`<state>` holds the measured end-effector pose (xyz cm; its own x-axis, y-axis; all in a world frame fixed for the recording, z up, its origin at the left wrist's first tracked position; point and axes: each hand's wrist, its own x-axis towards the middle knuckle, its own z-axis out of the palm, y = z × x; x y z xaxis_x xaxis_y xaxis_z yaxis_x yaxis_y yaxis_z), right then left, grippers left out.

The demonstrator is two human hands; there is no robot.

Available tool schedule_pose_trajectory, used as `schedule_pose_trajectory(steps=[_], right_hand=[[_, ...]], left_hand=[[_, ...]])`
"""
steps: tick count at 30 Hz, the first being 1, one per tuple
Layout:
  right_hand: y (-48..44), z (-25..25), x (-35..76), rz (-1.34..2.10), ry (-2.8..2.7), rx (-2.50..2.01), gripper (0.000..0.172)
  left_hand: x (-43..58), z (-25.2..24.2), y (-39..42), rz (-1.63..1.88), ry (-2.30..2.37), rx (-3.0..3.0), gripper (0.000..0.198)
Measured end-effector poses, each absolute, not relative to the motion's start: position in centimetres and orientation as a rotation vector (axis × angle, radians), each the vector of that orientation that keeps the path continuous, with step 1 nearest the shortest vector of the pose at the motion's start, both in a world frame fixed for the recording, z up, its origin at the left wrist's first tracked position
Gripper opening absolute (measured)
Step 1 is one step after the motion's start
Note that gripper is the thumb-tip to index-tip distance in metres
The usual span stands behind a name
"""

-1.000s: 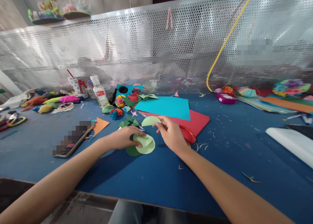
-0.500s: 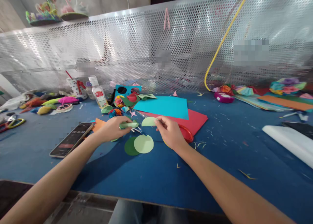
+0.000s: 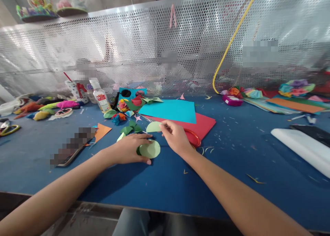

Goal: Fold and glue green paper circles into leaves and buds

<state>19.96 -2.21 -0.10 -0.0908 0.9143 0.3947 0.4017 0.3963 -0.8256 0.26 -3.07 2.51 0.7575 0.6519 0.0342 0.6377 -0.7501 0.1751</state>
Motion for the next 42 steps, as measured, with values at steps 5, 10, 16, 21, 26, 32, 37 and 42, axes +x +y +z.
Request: schedule_pose_trajectory(steps=[5, 10, 16, 21, 26, 32, 37, 42], right_hand=[[-2.2, -0.3, 19.9, 0.657, -1.68, -1.164, 0.025], [-2.1, -0.3, 20.1, 0.638, -1.677, -1.163, 0.026], [-1.7, -0.1, 20.5, 0.623, -1.636, -1.203, 0.026], [-1.7, -0.1, 20.6, 0.64, -1.638, -1.176, 0.026], [-1.8, -0.2, 20.7, 0.62, -1.636, -1.183, 0.027], [-1.7, -0.2, 20.7, 0.61, -1.63, -1.189, 0.027], [-1.7, -0.3, 20.7, 0.613, -1.633, -1.169, 0.028], [-1.8, -0.3, 20.5, 0.637, -1.639, -1.171, 0.026]], left_hand=[[0.4, 2.6, -3.2, 0.11, 0.926, 2.801, 0.052], [0.8, 2.6, -3.8, 0.137, 0.915, 2.782, 0.043], [0.4, 2.8, -3.6, 0.434, 1.026, 2.552, 0.037], [-0.1, 3.8, -2.9, 0.764, 1.089, 2.274, 0.042], [-0.2, 2.8, -1.5, 0.798, 1.05, 1.965, 0.044], [-0.6, 3.4, -1.8, 0.627, 1.183, 2.213, 0.039], [-0.8, 4.4, -3.3, 0.149, 0.793, 2.492, 0.078], [-0.1, 5.1, -5.0, 0.12, 0.808, 2.654, 0.074]])
